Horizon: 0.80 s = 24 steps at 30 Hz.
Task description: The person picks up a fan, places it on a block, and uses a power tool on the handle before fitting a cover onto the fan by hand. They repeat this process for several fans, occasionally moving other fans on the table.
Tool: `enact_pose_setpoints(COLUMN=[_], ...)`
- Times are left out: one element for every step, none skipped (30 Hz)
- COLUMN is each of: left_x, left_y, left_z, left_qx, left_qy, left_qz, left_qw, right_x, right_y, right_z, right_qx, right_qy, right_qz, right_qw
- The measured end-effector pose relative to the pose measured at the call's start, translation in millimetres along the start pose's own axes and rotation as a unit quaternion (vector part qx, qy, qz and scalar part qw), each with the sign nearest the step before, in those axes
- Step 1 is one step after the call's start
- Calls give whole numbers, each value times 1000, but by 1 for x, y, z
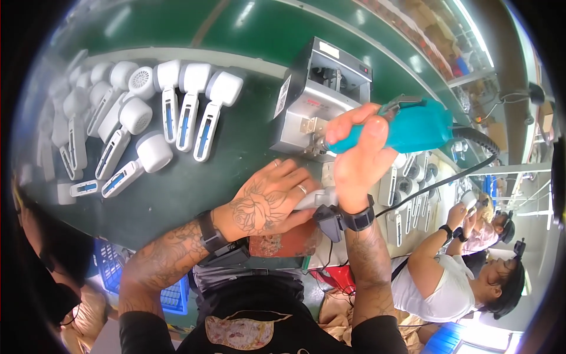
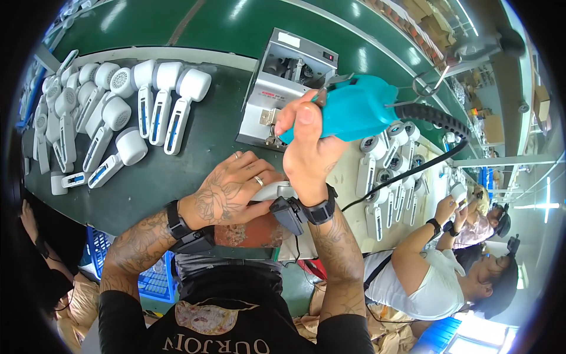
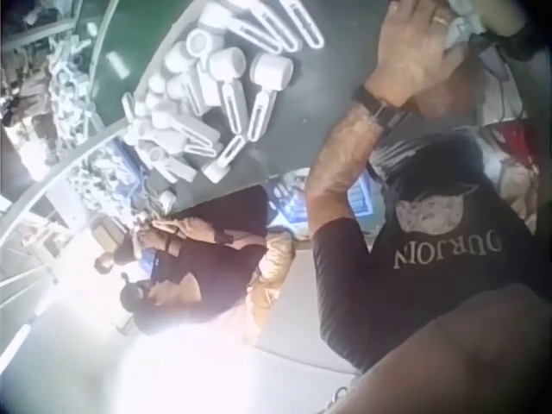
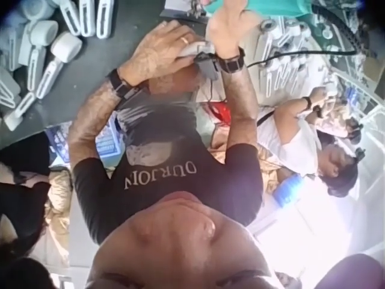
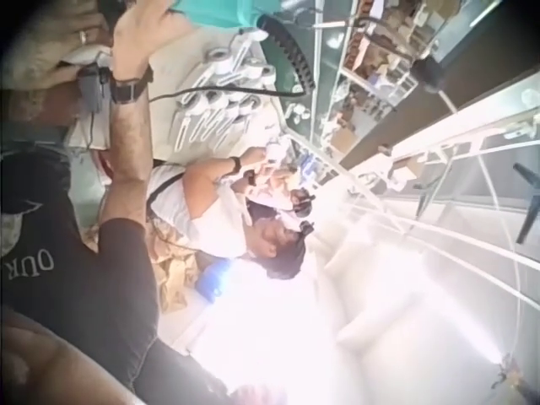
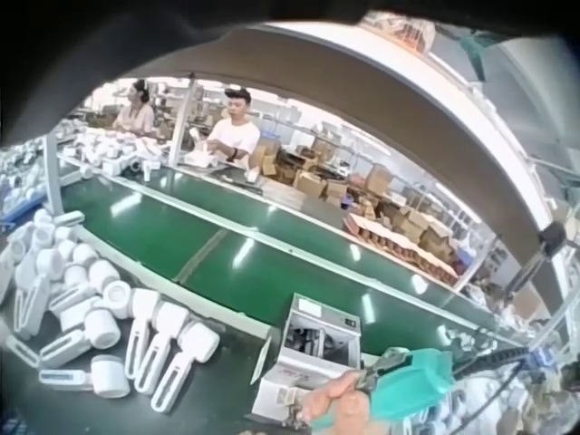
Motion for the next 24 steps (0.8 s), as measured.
enact_pose_setpoints(left_x=[0, 1, 2, 3, 3, 1, 0, -2, -3, -4, -5, -5, -5, -5, -5, -5, -4, -4, -4, -4, -5, -4, -4, -3], left_y=[-1, -1, 0, -2, -3, -2, -5, -5, -6, -5, -4, -3, -2, -2, -2, -1, -1, -1, -1, 0, 1, 1, 1, 2], left_z=[1, 2, 1, -1, -3, -5, -2, 0, 2, 1, -1, -2, -1, -1, -1, 0, -1, -1, -1, -1, -1, -1, -1, -2], left_qx=[-4, -7, -7, 1, 9, 12, 1, -7, -7, -4, 3, 9, 11, 7, 3, 3, 4, 6, 6, 7, 8, 8, 5, 2], left_qy=[6, 12, 13, 10, 6, 5, 5, 6, 7, 5, 1, -4, -3, -6, -8, -7, -9, -11, -11, -11, -12, -14, -12, -11], left_qz=[3, 6, 1, 14, 27, 22, 22, 20, 21, 16, 12, 9, 5, 4, 4, 2, 1, 2, 0, -5, -10, -11, -9, -7], left_qw=[1000, 1000, 1000, 1000, 1000, 1000, 1000, 1000, 1000, 1000, 1000, 1000, 1000, 1000, 1000, 1000, 1000, 1000, 1000, 1000, 1000, 1000, 1000, 1000], right_x=[1, 3, 7, 10, 16, 24, 26, 31, 38, 45, 50, 55, 60, 65, 67, 68, 69, 70, 69, 67, 67, 68, 69, 71], right_y=[0, 1, 0, -4, -9, -12, -20, -28, -32, -35, -37, -41, -46, -49, -51, -52, -53, -53, -49, -46, -48, -46, -43, -42], right_z=[-2, 1, 4, 0, -2, -5, -23, -32, -39, -44, -49, -49, -47, -44, -45, -43, -42, -41, -42, -44, -42, -39, -36, -35], right_qx=[0, 6, 13, 15, -49, -112, -39, -26, -12, 1, 48, 49, 5, -41, -39, -48, -57, -56, -8, 41, 41, 35, 29, 28], right_qy=[1, 40, 79, 82, 106, 129, 103, 108, 110, 109, 116, 120, 136, 151, 152, 158, 164, 164, 145, 126, 126, 136, 146, 149], right_qz=[3, 7, 11, 15, 33, 52, 56, 38, 28, 18, 14, 16, 39, 61, 65, 67, 69, 71, 45, 18, 19, 5, -8, -8], right_qw=[1000, 999, 997, 996, 993, 984, 992, 993, 993, 994, 992, 991, 990, 986, 986, 984, 982, 982, 988, 991, 991, 990, 989, 988])
Point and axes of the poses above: each hand's wrist, its own x-axis away from the middle knuckle, its own y-axis out of the palm, z = x × y, the point moved 10 cm from there along -x, towards the middle knuckle, and after that the axes turned 12 degrees about -y, right-handed, at the moved point
